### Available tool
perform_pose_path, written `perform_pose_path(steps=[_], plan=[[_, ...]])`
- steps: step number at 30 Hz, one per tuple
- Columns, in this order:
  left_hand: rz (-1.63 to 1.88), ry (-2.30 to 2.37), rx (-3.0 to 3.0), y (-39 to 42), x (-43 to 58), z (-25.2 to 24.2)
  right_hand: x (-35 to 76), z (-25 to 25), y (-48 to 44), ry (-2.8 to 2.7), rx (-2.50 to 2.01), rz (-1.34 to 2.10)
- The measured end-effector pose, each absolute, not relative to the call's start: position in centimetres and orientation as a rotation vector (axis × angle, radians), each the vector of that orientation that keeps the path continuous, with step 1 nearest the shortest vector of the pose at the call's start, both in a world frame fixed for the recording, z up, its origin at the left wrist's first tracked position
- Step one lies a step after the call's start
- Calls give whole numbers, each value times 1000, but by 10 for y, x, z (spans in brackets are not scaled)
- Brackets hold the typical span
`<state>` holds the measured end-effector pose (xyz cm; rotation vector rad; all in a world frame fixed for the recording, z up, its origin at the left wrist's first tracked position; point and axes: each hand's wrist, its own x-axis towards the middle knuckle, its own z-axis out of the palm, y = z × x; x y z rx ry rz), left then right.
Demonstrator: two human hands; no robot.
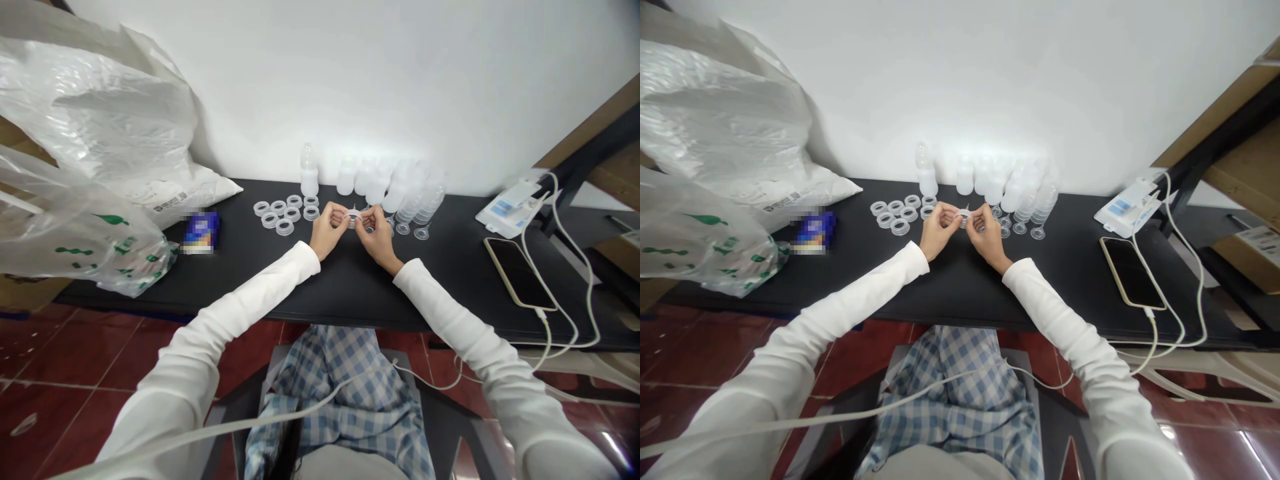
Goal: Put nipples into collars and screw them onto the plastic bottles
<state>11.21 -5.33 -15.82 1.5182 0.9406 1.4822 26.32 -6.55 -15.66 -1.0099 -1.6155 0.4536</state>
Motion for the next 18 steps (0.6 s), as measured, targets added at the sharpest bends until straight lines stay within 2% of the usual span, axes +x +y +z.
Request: perform_pose_path(steps=[8,18], plan=[[1496,910,1499,-54,112,-158,265,-160,-62,-1650,-976,431],[1426,714,1471,-47,108,-155,272,-161,-59,-1583,-891,810]])
